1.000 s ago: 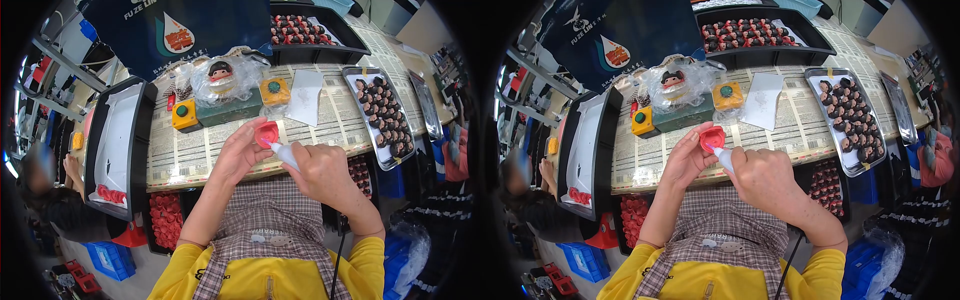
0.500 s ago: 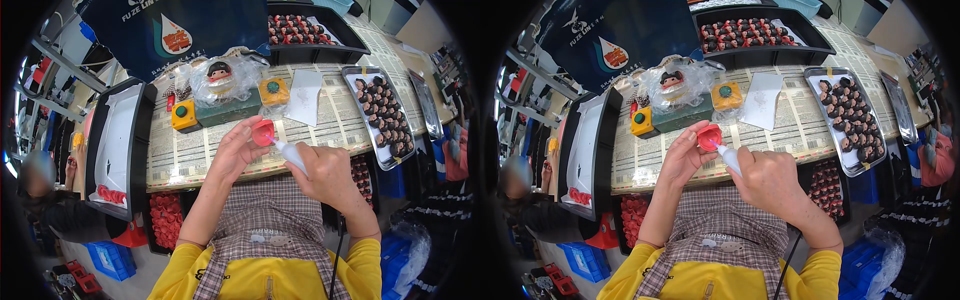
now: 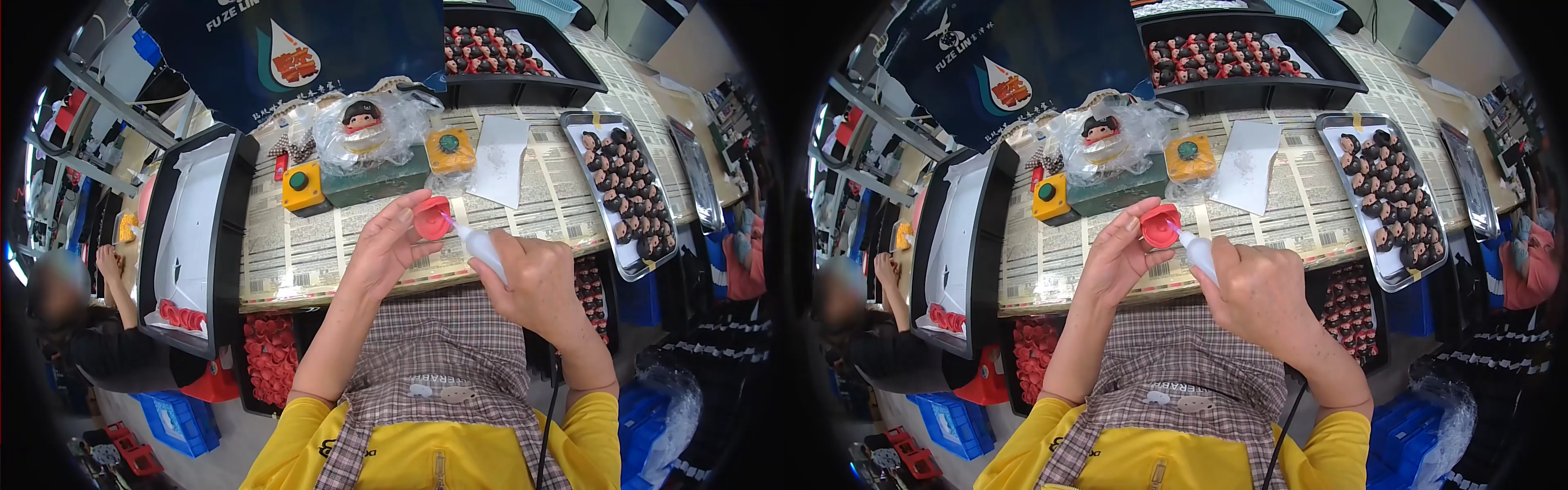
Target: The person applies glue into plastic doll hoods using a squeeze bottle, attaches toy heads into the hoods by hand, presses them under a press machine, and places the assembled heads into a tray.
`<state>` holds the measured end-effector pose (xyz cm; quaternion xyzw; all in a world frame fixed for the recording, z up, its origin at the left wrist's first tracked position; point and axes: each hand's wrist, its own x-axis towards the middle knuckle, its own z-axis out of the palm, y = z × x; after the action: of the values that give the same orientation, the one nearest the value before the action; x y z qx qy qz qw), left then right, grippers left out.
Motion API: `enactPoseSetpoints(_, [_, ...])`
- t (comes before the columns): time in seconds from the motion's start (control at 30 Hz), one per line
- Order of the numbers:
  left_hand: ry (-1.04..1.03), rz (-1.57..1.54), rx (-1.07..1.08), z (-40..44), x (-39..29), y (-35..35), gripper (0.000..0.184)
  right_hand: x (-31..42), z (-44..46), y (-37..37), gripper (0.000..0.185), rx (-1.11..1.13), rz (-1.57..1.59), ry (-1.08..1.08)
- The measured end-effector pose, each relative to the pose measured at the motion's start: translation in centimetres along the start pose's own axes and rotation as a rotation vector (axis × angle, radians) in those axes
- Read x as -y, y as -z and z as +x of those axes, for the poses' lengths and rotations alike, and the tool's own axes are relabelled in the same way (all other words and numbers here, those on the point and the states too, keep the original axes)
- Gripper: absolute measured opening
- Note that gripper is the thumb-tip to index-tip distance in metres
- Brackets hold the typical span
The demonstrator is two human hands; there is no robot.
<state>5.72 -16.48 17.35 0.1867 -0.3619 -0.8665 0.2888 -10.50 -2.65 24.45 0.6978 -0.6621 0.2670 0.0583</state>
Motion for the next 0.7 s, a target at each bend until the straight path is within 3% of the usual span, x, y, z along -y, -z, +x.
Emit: enactPoseSetpoints(0.7, [-0.052,-0.013,-0.004,0.16,-0.38,0.45,0.043,-0.25,-0.1,-0.27,0.024,0.063,-0.061,-0.032])
